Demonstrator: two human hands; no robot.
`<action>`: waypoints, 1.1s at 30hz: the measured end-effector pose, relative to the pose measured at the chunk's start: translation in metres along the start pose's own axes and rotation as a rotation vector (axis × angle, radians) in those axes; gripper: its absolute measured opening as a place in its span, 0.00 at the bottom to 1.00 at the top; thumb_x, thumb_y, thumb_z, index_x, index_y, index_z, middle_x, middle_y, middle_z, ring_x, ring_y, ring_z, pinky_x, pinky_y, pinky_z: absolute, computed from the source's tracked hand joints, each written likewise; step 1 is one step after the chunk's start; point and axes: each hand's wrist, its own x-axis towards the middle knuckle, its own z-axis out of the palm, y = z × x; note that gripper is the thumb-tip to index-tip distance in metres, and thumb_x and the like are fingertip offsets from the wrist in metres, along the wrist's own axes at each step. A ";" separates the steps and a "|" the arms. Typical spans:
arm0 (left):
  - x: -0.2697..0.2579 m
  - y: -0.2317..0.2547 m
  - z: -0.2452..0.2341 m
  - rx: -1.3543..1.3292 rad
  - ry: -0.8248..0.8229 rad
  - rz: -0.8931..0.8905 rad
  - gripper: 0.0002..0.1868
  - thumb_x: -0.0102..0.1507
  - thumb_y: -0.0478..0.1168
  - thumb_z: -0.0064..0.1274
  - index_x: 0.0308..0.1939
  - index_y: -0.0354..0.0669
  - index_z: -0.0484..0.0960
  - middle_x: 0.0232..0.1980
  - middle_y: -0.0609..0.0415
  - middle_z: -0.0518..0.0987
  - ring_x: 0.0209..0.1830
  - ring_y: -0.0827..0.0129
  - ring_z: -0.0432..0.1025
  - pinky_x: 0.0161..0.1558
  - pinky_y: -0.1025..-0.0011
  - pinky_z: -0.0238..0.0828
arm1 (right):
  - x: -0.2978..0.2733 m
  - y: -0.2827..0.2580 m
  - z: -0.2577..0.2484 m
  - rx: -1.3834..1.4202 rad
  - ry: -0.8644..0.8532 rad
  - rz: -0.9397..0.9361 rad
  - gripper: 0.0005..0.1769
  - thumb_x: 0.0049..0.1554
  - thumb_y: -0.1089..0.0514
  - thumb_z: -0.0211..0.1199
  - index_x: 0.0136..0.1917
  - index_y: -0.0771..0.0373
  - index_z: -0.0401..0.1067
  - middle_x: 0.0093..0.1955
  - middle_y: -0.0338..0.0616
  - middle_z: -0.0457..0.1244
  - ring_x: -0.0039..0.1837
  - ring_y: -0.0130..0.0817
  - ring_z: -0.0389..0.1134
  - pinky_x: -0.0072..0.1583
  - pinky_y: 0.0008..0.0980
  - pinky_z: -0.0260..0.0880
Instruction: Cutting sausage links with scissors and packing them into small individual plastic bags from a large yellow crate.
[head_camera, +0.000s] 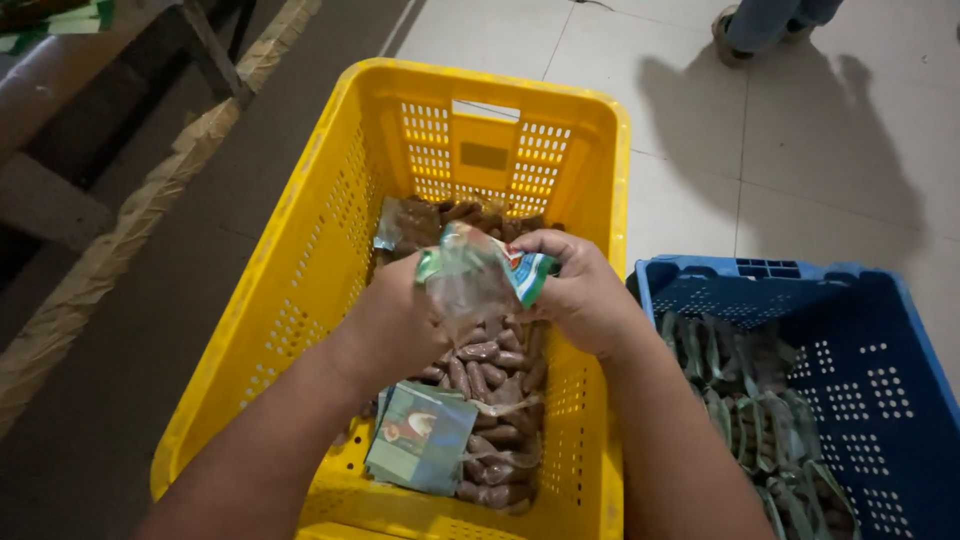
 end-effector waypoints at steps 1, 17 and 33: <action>-0.001 -0.005 0.002 -0.038 0.081 0.019 0.08 0.54 0.36 0.58 0.35 0.38 0.79 0.28 0.46 0.81 0.36 0.49 0.81 0.42 0.60 0.78 | 0.000 0.004 -0.003 0.034 -0.022 -0.034 0.21 0.47 0.75 0.71 0.55 0.68 0.73 0.38 0.48 0.63 0.35 0.32 0.67 0.34 0.34 0.75; 0.021 0.003 -0.034 -0.903 0.307 -0.086 0.11 0.57 0.27 0.38 0.23 0.41 0.73 0.52 0.40 0.80 0.57 0.52 0.76 0.50 0.61 0.85 | 0.005 -0.020 -0.011 0.311 -0.048 0.102 0.25 0.52 0.50 0.74 0.56 0.61 0.68 0.43 0.42 0.67 0.35 0.22 0.69 0.27 0.15 0.66; 0.017 -0.319 0.118 0.799 -0.560 -0.432 0.16 0.63 0.55 0.52 0.44 0.56 0.89 0.44 0.51 0.85 0.49 0.52 0.81 0.50 0.54 0.81 | 0.006 -0.036 0.002 0.400 -0.027 0.093 0.19 0.60 0.46 0.64 0.60 0.56 0.73 0.57 0.49 0.71 0.54 0.45 0.76 0.51 0.45 0.81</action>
